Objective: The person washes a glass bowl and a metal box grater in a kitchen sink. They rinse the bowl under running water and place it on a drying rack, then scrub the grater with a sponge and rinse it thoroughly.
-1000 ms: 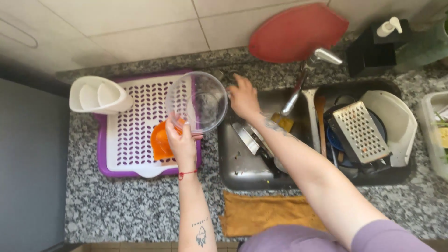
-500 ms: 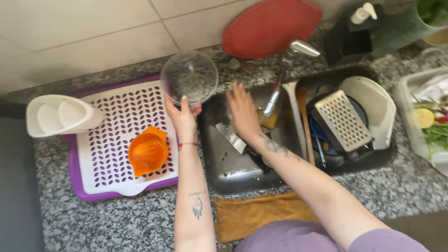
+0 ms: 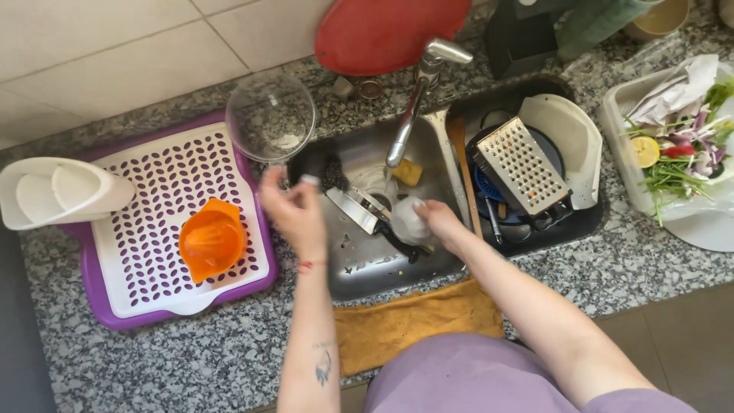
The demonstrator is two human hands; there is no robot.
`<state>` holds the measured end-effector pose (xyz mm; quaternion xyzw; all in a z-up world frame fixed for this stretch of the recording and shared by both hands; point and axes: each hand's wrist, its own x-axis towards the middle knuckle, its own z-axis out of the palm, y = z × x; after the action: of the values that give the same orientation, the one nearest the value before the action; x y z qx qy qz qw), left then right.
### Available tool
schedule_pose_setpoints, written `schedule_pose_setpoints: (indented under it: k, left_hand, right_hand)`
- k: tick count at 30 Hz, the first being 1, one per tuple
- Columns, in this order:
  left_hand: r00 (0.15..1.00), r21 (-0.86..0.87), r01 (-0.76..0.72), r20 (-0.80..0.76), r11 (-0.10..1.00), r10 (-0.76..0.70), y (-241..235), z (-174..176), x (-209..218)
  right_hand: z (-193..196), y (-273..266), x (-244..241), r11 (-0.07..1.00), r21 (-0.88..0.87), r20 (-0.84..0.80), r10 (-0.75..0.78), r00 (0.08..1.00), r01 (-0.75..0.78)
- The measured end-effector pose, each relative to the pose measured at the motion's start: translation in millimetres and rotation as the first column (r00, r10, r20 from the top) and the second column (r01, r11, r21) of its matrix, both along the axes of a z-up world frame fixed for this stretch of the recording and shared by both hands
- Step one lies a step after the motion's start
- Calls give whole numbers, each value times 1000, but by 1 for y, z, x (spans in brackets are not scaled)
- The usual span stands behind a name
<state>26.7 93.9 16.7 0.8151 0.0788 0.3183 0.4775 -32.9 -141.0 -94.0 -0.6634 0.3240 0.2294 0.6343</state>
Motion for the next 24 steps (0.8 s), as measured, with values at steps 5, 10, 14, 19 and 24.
schedule_pose_setpoints:
  k: [5,10,14,19,24]
  left_hand:
    - [689,-288,528,-405,799,-601,-59,-22,-42]
    - [600,-423,369,-571,828,-560,-66,-26,-19]
    - [564,-803,-39,-509,595,-650,-72,-11,2]
    - [625,-925,-350,-346,145,-700,-69,-41,17]
    - [682,-911,-402,-365,92,-634,-60,-40,13]
  right_hand:
    - [10,14,46,851,489,-123,-146,982,188]
    - [-3,0,80,991,104,181,69,981,-89]
    - [16,11,96,615,-660,34,599,800,-431]
    - [-71,12,103,138,-887,-123,849,514,-440]
    - [-48,13,94,271,-855,-141,700,700,-443]
